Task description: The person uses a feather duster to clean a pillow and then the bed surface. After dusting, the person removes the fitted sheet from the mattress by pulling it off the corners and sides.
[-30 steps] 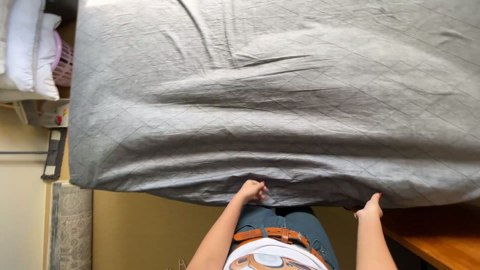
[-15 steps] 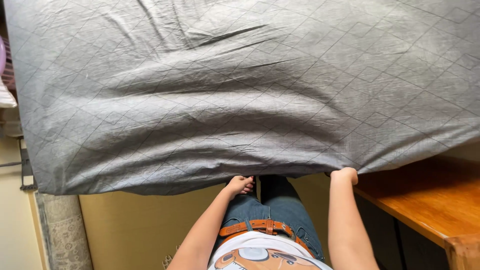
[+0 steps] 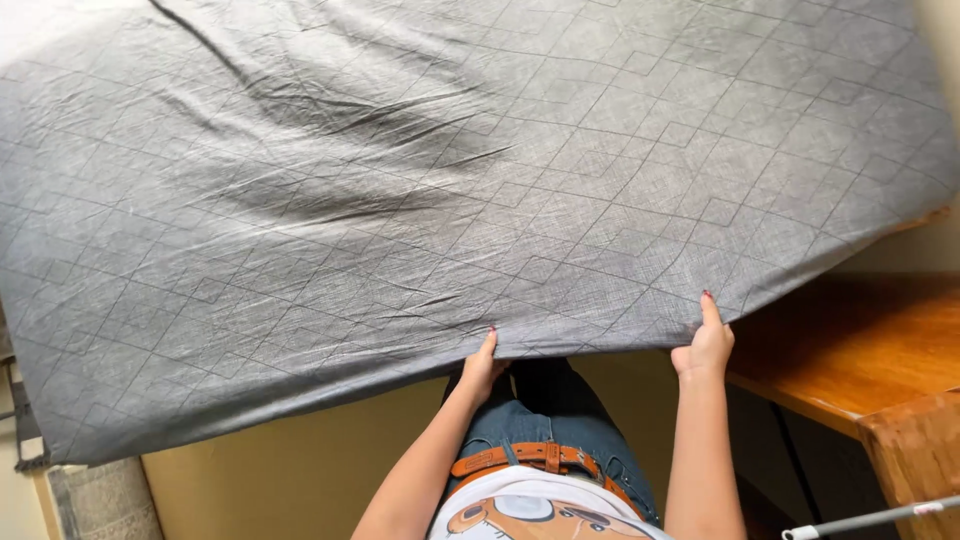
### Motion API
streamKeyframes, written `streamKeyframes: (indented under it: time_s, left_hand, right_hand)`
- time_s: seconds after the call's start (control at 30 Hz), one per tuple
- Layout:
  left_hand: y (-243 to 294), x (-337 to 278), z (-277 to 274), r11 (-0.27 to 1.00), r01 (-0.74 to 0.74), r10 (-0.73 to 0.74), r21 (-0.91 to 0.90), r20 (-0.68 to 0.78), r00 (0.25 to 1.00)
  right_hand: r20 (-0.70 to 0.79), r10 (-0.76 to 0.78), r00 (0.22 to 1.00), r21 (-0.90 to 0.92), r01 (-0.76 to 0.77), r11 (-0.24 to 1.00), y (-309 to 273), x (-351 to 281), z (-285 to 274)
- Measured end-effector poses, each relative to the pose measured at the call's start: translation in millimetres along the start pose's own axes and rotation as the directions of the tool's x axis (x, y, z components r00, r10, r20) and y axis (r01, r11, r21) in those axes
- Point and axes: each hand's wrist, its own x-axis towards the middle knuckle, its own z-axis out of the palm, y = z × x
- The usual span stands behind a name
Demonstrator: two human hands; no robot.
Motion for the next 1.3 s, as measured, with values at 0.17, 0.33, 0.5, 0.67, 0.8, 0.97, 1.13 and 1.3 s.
streamKeyframes:
  time_s: [0.17,0.33,0.5,0.67,0.8,0.97,1.13,1.3]
  left_hand:
    - [79,-137,3,0.971,-0.184,0.208,0.154,-0.161,0.965]
    - [122,-182,8,0.887,-0.461,0.461,0.022,-0.108,0.881]
    - [90,-51,-14,0.946,-0.323,0.299,-0.037,-0.292,0.908]
    - [122,-49,-13,0.944,-0.323,0.323,-0.073,-0.021,0.946]
    - [91,-25,-51,0.892,-0.329,0.227,-0.311,-0.321,0.919]
    - [-8,18,-160,0.864,-0.49,0.164,-0.118,-0.854,0.495]
    - [-13,-13,-240,0.611,-0.092,-0.575,-0.786,-0.521,0.63]
    - [14,-18,-275,0.431,-0.144,-0.305,-0.891,-0.294,0.906]
  right_hand:
    - [0.061,0.003,0.998,0.044,-0.005,0.999,-57,-60,32]
    - [0.155,0.038,0.987,0.057,-0.047,0.997,-77,-66,48]
    - [0.236,0.285,0.929,-0.283,-0.215,0.935,5,32,18]
    - [0.101,0.348,0.932,-0.326,-0.3,0.897,63,44,33]
    - [-0.097,0.451,0.887,-0.273,-0.459,0.845,128,34,7]
    - [0.082,0.64,0.764,-0.555,-0.498,0.666,169,-31,-15]
    - [0.221,0.876,0.428,-0.974,0.045,0.224,185,-99,43]
    - [0.246,0.84,0.485,-0.966,0.048,0.255,251,-150,88]
